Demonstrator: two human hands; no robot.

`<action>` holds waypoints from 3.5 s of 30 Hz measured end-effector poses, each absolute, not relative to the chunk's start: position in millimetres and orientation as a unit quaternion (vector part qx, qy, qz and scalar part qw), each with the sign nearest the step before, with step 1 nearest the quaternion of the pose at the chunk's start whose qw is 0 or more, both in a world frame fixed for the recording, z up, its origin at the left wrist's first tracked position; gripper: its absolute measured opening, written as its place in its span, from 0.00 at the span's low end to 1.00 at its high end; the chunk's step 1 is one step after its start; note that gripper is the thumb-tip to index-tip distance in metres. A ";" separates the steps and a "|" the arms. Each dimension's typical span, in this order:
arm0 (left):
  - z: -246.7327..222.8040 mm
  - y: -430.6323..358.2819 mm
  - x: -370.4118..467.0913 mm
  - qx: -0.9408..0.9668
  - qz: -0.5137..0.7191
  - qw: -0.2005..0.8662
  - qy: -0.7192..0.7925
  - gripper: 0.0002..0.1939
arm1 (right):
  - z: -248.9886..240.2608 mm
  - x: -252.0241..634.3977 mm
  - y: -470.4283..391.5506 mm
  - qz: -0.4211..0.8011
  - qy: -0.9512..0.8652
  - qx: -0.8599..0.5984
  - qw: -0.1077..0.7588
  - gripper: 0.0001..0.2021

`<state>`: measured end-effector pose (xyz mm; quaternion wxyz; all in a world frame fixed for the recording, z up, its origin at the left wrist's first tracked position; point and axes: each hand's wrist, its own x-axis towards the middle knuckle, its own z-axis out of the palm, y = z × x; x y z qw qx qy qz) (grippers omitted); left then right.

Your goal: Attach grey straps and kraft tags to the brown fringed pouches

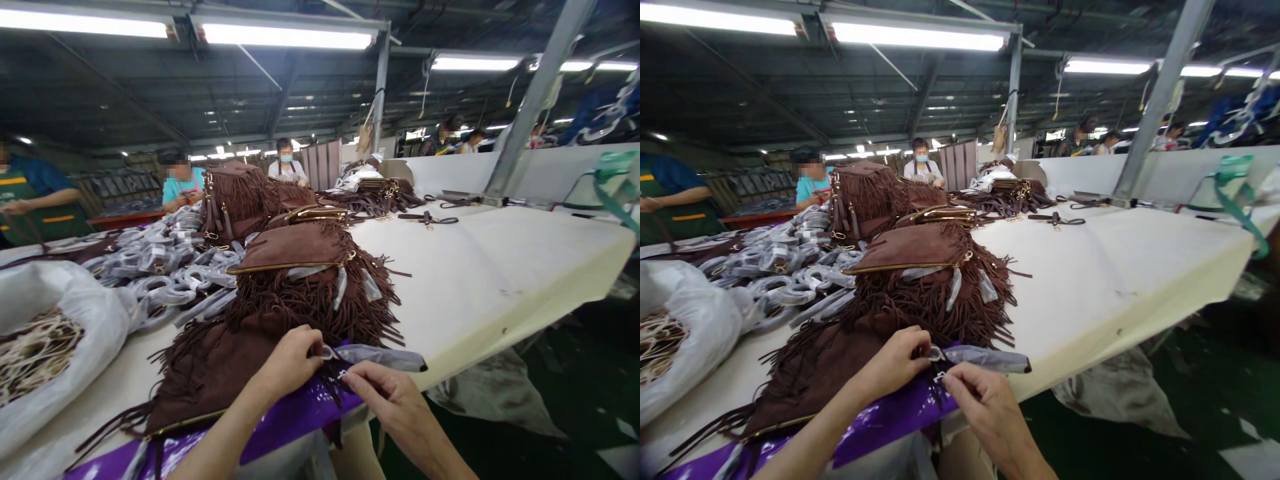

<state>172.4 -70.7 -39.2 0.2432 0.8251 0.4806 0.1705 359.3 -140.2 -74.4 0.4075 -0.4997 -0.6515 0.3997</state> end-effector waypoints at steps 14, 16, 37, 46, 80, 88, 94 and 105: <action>-53.4 -67.6 148.8 0.559 0.380 0.611 0.413 0.18 | -69.5 320.9 -113.8 0.263 -0.699 -0.498 0.441 0.12; -53.1 -69.6 152.2 0.592 0.373 0.588 0.405 0.16 | -65.4 320.7 -109.5 0.251 -0.705 -0.491 0.446 0.12; -66.0 -64.0 143.3 0.420 0.457 0.675 0.399 0.24 | -62.2 317.0 -99.7 0.228 -0.728 -0.482 0.430 0.12; -63.3 -65.1 145.7 0.486 0.441 0.644 0.392 0.21 | -67.9 312.1 -97.3 0.250 -0.736 -0.476 0.411 0.12; -15.2 -93.6 141.3 0.627 0.471 0.437 0.441 0.21 | -57.9 306.7 -108.6 0.309 -0.738 -0.423 0.426 0.09; -39.9 -91.2 147.7 0.637 0.460 0.385 0.483 0.08 | -72.3 309.0 -89.5 0.510 -0.586 -0.453 0.438 0.19; -62.6 -102.0 157.0 0.695 0.405 0.308 0.508 0.08 | -78.5 313.1 -86.1 0.543 -0.529 -0.455 0.467 0.23; -66.4 -96.6 159.8 0.681 0.428 0.315 0.504 0.08 | -78.9 310.4 -83.9 0.554 -0.514 -0.427 0.496 0.24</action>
